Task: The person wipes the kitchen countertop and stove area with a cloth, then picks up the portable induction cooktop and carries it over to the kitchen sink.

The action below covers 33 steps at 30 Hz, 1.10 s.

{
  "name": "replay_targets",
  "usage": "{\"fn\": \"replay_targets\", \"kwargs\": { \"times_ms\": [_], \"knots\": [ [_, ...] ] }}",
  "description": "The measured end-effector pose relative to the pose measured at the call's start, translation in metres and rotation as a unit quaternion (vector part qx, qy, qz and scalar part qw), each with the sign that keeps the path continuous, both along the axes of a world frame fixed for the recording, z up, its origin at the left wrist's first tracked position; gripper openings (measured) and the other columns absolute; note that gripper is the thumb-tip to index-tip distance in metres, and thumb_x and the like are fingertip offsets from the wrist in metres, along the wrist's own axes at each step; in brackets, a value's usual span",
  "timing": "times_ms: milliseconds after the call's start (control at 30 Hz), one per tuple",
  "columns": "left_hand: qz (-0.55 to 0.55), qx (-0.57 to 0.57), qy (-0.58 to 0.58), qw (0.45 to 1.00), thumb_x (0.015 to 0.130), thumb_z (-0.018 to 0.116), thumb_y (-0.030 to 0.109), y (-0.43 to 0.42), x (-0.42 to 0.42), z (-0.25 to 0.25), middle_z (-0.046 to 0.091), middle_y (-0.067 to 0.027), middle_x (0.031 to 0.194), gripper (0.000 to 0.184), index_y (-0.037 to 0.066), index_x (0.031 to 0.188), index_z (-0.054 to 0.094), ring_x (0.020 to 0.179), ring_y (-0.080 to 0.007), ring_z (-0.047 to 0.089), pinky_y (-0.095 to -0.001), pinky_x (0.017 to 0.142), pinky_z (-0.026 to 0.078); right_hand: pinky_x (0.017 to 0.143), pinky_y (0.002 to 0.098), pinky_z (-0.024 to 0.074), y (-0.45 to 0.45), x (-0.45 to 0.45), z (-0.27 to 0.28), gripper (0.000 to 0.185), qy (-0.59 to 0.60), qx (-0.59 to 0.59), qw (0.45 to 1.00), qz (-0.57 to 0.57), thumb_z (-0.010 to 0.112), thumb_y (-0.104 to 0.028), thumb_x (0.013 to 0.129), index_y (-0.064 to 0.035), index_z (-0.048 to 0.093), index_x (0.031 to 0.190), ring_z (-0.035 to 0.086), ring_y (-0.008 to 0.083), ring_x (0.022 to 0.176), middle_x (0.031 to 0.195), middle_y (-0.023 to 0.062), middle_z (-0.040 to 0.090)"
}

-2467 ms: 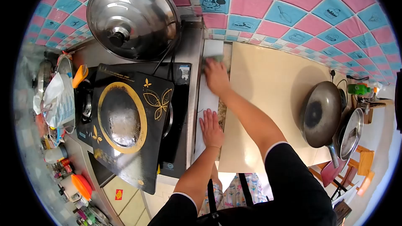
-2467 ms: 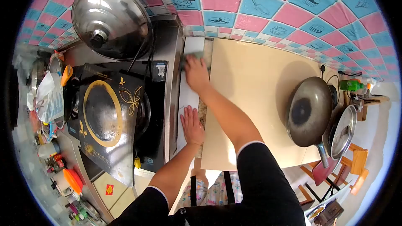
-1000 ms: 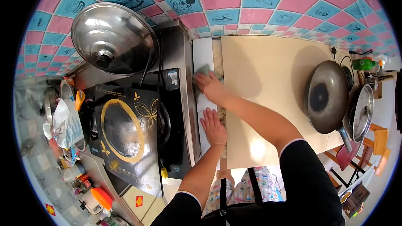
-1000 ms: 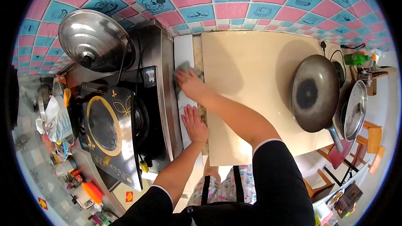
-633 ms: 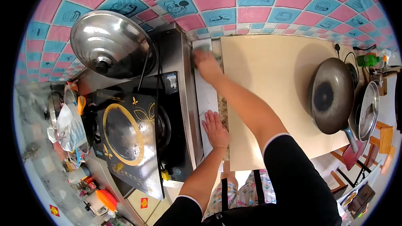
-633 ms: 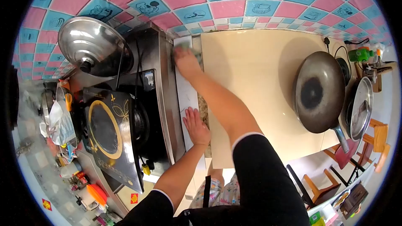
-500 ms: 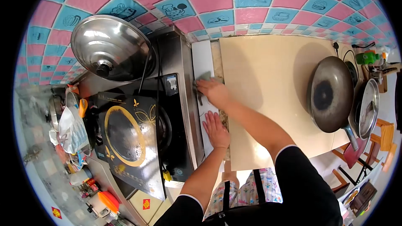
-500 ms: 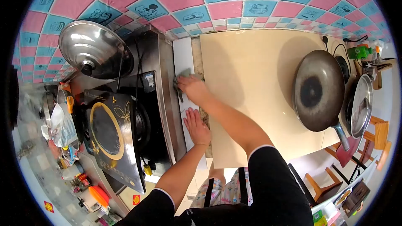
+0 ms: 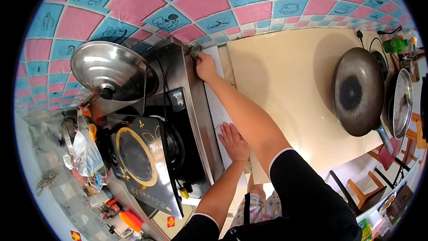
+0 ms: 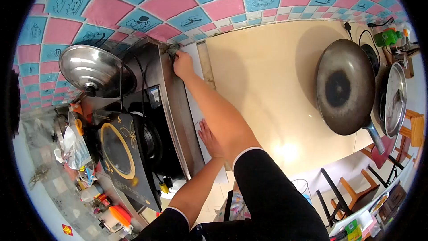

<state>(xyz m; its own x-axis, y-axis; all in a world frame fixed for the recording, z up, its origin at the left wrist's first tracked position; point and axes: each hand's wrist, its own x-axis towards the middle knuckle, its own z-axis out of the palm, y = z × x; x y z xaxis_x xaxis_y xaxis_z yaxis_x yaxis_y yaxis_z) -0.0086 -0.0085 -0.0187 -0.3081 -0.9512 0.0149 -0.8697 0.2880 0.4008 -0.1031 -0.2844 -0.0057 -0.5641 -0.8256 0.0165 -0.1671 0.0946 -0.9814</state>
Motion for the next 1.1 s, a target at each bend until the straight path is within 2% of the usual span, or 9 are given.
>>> {"fn": "replay_targets", "kwargs": {
  "times_ms": [133,400,467,633,800,867,933,1067,1100],
  "knots": [
    [0.009,0.026,-0.020,0.999,0.080,0.044,0.014,0.000,-0.002,0.004,0.023,-0.0211,0.149,0.060,-0.002,0.137,0.033,0.139,-0.0373,0.016,-0.0542,0.112,0.008,0.074,0.0445,0.0465,0.008,-0.002,0.024,0.017,-0.115,-0.009,0.993,0.019,0.052,-0.003,0.079,0.0003,0.061,0.093,0.057,0.0446,0.087,0.091,0.0266,0.060],
    [0.006,0.029,-0.005,1.000,0.082,0.043,0.018,0.003,-0.002,0.001,0.021,-0.0211,0.149,0.061,-0.004,0.138,0.032,0.140,-0.0370,0.013,-0.0541,0.112,0.005,0.073,0.0473,0.0458,0.000,-0.007,-0.002,0.015,0.012,-0.016,0.999,0.031,0.054,-0.003,0.077,-0.0001,0.061,0.090,0.055,0.0456,0.086,0.089,0.0252,0.060],
    [0.008,0.023,-0.016,1.000,0.080,0.044,0.016,0.002,-0.002,0.001,0.020,-0.0214,0.150,0.063,-0.004,0.138,0.030,0.140,-0.0371,0.013,-0.0542,0.112,0.005,0.074,0.0494,0.0461,0.017,-0.003,0.001,0.012,0.032,0.066,0.995,0.072,0.053,-0.006,0.077,0.0010,0.061,0.083,0.056,0.0449,0.086,0.089,0.0252,0.060],
    [0.006,0.036,-0.033,0.999,0.078,0.046,0.013,0.002,-0.001,0.001,0.020,-0.0218,0.149,0.066,-0.004,0.139,0.029,0.140,-0.0371,0.012,-0.0542,0.112,0.005,0.074,0.0503,0.0467,0.049,0.009,0.002,0.015,0.011,0.045,0.993,0.106,0.054,-0.007,0.076,-0.0005,0.061,0.088,0.058,0.0449,0.083,0.085,0.0238,0.062],
    [0.006,0.029,-0.024,0.999,0.077,0.046,0.013,0.003,0.004,-0.005,0.021,-0.0216,0.149,0.065,-0.004,0.139,0.030,0.140,-0.0370,0.013,-0.0540,0.112,0.005,0.074,0.0498,0.0467,0.011,0.006,-0.001,0.012,0.004,0.029,0.999,0.043,0.051,-0.003,0.076,0.0020,0.059,0.084,0.057,0.0454,0.083,0.085,0.0266,0.061],
    [-0.012,0.015,-0.053,0.998,0.083,0.055,0.029,0.002,0.002,-0.001,0.018,-0.0197,0.150,0.072,0.000,0.141,0.026,0.140,-0.0366,0.014,-0.0530,0.112,0.008,0.075,0.0489,0.0471,0.019,0.005,0.005,0.012,-0.006,0.020,0.999,0.045,0.049,-0.001,0.076,0.0020,0.059,0.083,0.057,0.0452,0.084,0.085,0.0267,0.061],
    [-0.007,0.026,-0.057,0.998,0.083,0.055,0.027,0.002,0.001,0.002,0.018,-0.0200,0.150,0.071,-0.001,0.141,0.026,0.140,-0.0367,0.014,-0.0531,0.112,0.008,0.076,0.0460,0.0475,0.039,0.010,0.005,0.018,0.066,-0.102,0.992,0.044,0.049,0.002,0.077,0.0014,0.062,0.089,0.058,0.0426,0.085,0.085,0.0239,0.063],
    [-0.015,0.049,-0.091,0.995,0.082,0.055,0.024,0.002,0.006,-0.003,0.018,-0.0212,0.150,0.071,-0.003,0.141,0.026,0.140,-0.0369,0.013,-0.0533,0.112,0.007,0.078,0.0413,0.0482,0.056,0.007,-0.006,0.023,0.028,-0.089,0.995,0.027,0.051,0.002,0.078,-0.0012,0.065,0.097,0.061,0.0375,0.088,0.089,0.0207,0.065],
    [-0.015,0.047,-0.092,0.995,0.082,0.055,0.024,0.001,0.006,-0.003,0.018,-0.0212,0.150,0.071,-0.003,0.141,0.026,0.140,-0.0369,0.013,-0.0533,0.112,0.007,0.080,0.0389,0.0481,0.043,-0.005,-0.010,0.025,-0.039,-0.082,0.996,0.017,0.053,0.000,0.079,-0.0023,0.065,0.102,0.062,0.0350,0.090,0.092,0.0202,0.066]
  ]
}}
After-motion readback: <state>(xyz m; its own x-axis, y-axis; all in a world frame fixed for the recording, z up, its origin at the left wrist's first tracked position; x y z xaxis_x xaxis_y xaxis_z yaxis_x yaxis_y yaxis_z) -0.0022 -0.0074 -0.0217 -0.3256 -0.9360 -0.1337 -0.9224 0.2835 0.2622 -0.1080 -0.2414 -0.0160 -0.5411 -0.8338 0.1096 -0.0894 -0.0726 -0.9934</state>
